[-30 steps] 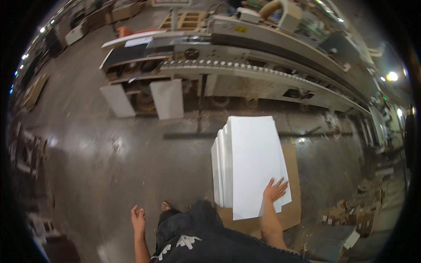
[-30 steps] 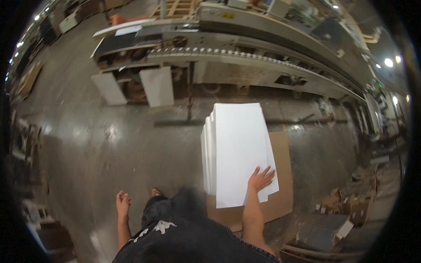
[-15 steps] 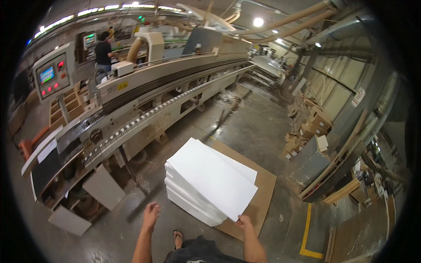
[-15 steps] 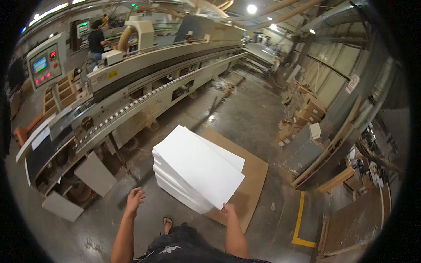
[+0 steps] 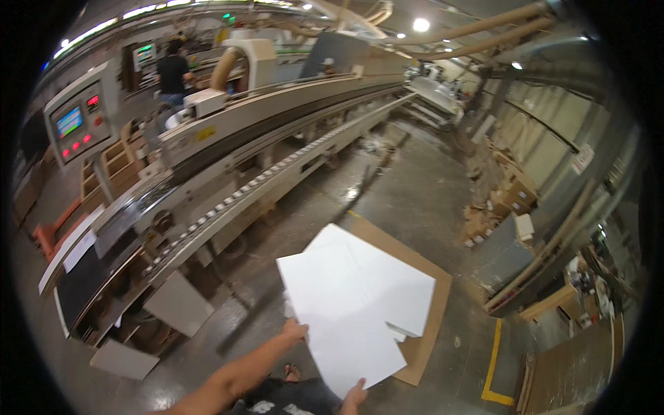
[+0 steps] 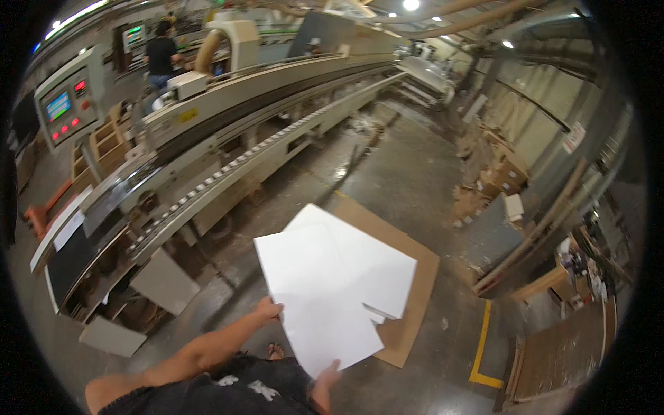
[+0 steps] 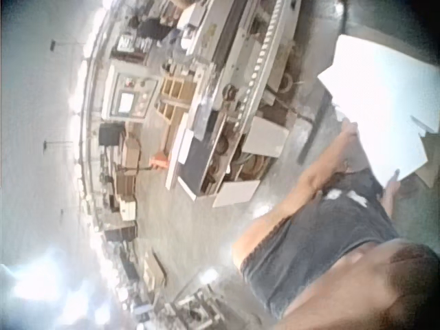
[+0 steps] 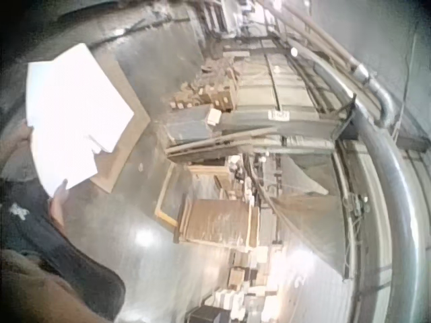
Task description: The person repeatedly picks up white rectangular panels from a conveyor belt and stacks them on a cardboard sheet on the floor. The person handles the panels one at a time, aligning them into a growing pile.
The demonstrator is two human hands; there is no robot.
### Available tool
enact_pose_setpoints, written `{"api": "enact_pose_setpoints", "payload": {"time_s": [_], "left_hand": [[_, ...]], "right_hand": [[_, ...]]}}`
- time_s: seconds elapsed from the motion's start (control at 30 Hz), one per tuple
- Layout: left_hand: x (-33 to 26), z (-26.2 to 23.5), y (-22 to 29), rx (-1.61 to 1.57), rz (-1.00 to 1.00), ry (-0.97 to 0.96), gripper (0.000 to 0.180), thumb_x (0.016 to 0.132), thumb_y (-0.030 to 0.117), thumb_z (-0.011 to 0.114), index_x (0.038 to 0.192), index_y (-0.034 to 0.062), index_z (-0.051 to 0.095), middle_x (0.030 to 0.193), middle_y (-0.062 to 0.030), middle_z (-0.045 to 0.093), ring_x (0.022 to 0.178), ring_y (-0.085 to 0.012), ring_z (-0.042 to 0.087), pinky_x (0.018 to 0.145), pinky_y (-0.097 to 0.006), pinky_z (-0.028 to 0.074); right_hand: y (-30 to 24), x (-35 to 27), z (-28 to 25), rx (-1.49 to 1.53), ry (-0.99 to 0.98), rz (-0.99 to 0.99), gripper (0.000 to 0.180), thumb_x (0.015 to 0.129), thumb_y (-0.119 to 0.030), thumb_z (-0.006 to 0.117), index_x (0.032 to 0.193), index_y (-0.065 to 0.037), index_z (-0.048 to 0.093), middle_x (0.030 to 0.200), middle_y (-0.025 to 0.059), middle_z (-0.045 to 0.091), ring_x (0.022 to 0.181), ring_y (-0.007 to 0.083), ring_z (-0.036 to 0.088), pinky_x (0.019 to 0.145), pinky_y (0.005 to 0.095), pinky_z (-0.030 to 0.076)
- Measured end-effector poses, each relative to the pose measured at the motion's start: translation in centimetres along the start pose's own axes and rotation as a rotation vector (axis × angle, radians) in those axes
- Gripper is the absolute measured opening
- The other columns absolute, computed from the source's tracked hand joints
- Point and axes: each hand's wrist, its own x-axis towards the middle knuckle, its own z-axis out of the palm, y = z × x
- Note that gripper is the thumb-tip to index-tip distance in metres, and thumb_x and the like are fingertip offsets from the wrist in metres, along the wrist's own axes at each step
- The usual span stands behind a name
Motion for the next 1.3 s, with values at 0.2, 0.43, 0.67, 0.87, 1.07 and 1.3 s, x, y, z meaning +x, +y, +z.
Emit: {"api": "enact_pose_setpoints", "payload": {"time_s": [0.2,0.43,0.67,0.87,1.07,1.3], "left_hand": [[-3.5,-10.7,-2.7,0.535,0.417,0.135,0.032,0.092,0.020,0.062,0.109,-0.0060,0.057,0.093,-0.0182,0.069,0.069,-0.0278,0.069,0.064,-0.038,0.056],[-17.0,-32.6,-1.8,0.220,0.126,0.137,0.029,0.096,0.021,0.058,0.108,-0.0049,0.053,0.089,-0.0178,0.071,0.070,-0.0250,0.073,0.075,-0.041,0.055],[-19.1,-46.9,-6.4,-0.165,0.116,0.356,0.027,0.101,0.021,0.052,0.104,-0.0048,0.045,0.084,-0.0159,0.066,0.064,-0.0229,0.070,0.048,-0.030,0.051],[-16.3,-55.7,-5.3,-0.233,0.112,0.568,0.026,0.100,0.023,0.050,0.102,-0.0029,0.049,0.088,-0.0188,0.066,0.064,-0.0262,0.067,0.058,-0.037,0.052],[-7.7,-60.4,-5.4,-0.312,0.150,0.930,0.033,0.101,0.031,0.042,0.105,-0.0004,0.051,0.100,-0.0247,0.062,0.096,-0.0422,0.059,0.085,-0.047,0.045],[-3.8,-61.2,-1.8,-0.738,0.149,1.055,0.033,0.105,0.029,0.036,0.106,-0.0003,0.051,0.105,-0.0173,0.058,0.097,-0.0283,0.053,0.089,-0.041,0.043]], "right_hand": [[3.1,-6.5,4.6,0.076,-0.075,-0.102,0.067,0.102,-0.048,0.047,0.109,0.017,0.063,0.101,0.0260,0.070,0.085,0.0366,0.069,0.077,0.0470,0.053],[5.2,-16.8,12.2,-0.324,-0.208,-0.362,0.058,0.104,-0.039,0.045,0.108,0.015,0.064,0.104,0.0308,0.068,0.091,0.0398,0.067,0.083,0.0465,0.052],[1.1,-31.2,23.4,-0.168,-0.569,-0.366,0.052,0.103,-0.035,0.054,0.123,0.013,0.056,0.113,0.0224,0.066,0.095,0.0295,0.066,0.080,0.0409,0.053],[1.3,-38.5,28.3,-0.203,-0.820,-0.606,0.047,0.100,-0.022,0.056,0.131,0.012,0.046,0.120,0.0215,0.062,0.104,0.0284,0.062,0.092,0.0379,0.048],[-1.2,-43.9,31.3,-0.408,-1.207,-0.323,0.039,0.100,-0.021,0.054,0.128,0.006,0.047,0.097,0.0164,0.066,0.062,0.0253,0.068,0.040,0.0349,0.058],[-1.1,-45.8,34.7,-0.461,-1.151,-0.190,0.043,0.101,-0.023,0.054,0.132,0.004,0.043,0.107,0.0190,0.063,0.074,0.0293,0.070,0.046,0.0376,0.061]]}}
